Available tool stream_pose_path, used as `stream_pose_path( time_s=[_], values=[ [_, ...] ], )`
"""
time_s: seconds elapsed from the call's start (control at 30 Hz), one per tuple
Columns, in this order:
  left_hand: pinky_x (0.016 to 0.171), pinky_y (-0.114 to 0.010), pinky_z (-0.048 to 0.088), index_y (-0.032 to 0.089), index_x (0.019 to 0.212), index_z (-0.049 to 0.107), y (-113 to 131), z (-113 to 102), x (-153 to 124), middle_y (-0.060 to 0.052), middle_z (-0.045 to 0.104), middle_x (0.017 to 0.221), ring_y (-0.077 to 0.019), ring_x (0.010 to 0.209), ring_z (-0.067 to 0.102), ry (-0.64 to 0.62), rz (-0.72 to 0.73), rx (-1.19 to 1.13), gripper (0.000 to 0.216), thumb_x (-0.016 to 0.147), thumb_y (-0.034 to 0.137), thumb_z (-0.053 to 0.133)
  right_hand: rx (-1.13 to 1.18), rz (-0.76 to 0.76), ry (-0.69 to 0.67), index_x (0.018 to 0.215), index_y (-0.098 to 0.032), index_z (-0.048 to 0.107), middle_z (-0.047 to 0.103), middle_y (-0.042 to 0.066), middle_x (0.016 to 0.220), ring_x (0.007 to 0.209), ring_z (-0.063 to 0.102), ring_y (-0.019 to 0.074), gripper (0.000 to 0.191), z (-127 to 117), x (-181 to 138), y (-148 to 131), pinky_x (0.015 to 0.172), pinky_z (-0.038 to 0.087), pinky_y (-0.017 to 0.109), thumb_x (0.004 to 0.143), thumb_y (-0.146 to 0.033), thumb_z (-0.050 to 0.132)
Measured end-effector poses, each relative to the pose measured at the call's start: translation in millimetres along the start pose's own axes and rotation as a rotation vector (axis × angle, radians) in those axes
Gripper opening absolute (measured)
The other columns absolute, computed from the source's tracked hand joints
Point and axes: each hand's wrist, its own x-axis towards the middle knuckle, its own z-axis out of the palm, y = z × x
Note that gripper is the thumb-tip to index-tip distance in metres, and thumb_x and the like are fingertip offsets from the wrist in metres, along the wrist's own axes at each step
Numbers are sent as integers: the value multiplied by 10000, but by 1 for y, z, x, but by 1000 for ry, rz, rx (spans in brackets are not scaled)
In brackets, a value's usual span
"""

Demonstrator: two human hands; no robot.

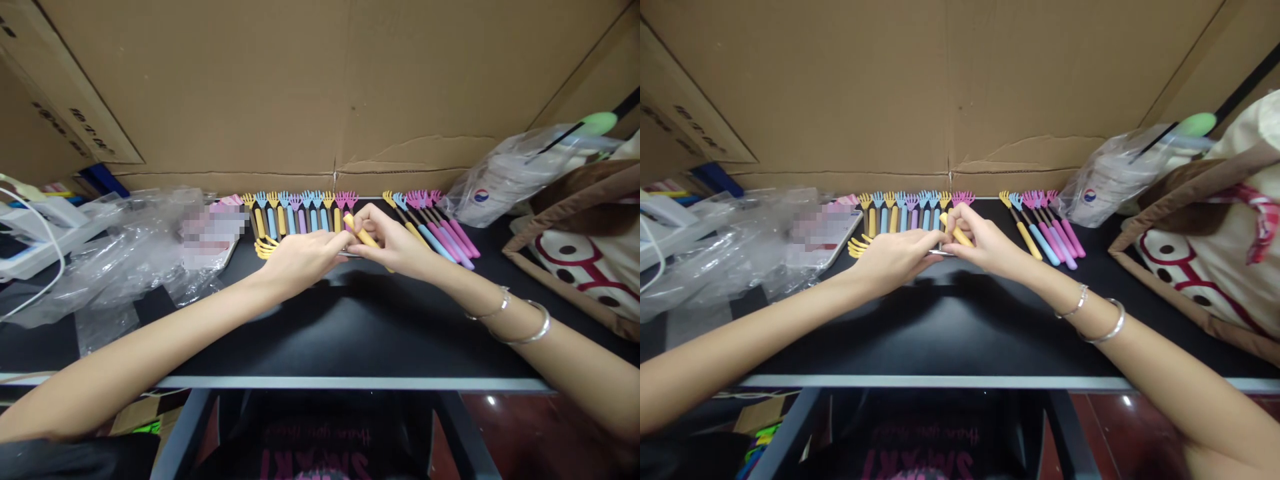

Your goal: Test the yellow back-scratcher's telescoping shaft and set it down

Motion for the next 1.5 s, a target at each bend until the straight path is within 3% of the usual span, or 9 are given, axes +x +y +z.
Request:
stream_pose_path(
  time_s=[0.17,0.3,0.4,0.47,0.67,0.8,1.1,1.5],
  values=[
    [509,-217,337,257,1163,560,-9,-9,-10,-11,644,854,-134,766,619,56,8,46,245,970,301,415,94,40,85,863,-234,308,557,-12,802,720,591,113,310,-10,3,3,639,482,256,864,-425,552],
    [514,-242,332,246,1106,592,-17,-11,-18,-11,614,824,-135,770,598,95,13,50,253,976,286,379,87,37,84,987,-251,302,566,-34,806,560,557,85,277,-20,-2,8,556,469,245,901,-427,499],
    [544,-251,343,248,1104,591,-22,-8,-21,-6,610,846,-137,791,589,98,-8,36,255,975,289,375,-19,53,62,1079,-240,346,580,-23,826,533,547,80,247,-26,-13,11,578,463,250,928,-408,447],
    [553,-257,342,250,1101,595,-25,-7,-23,-6,604,842,-145,806,581,102,-13,49,266,977,291,363,-158,64,67,1104,-230,383,594,-17,816,555,553,88,240,-29,-21,13,603,446,244,928,-382,442],
    [536,-268,320,247,1089,606,-28,-8,-26,-13,600,811,-157,794,566,144,-28,105,278,975,298,358,-866,74,166,1007,-222,522,631,-10,712,547,537,126,200,-25,-32,16,536,285,235,907,-376,442],
    [542,-263,336,232,1091,605,-26,-9,-27,-17,628,854,-152,822,583,124,-57,81,284,978,307,354,-1060,33,127,931,-218,560,651,10,674,562,569,146,289,-14,-32,16,512,225,251,941,-428,360],
    [484,-248,314,226,1046,610,-16,-6,-30,-9,655,852,-130,778,626,76,-66,49,305,986,336,332,-1123,-12,116,833,-208,562,649,23,637,537,559,144,359,3,-37,7,499,179,266,945,-450,323],
    [493,-225,340,230,1053,617,-17,-2,-31,-16,699,885,-138,758,651,39,-68,6,325,984,359,327,-1108,11,111,827,-211,551,646,21,642,548,565,143,365,5,-38,5,505,167,256,947,-464,317]
  ],
)
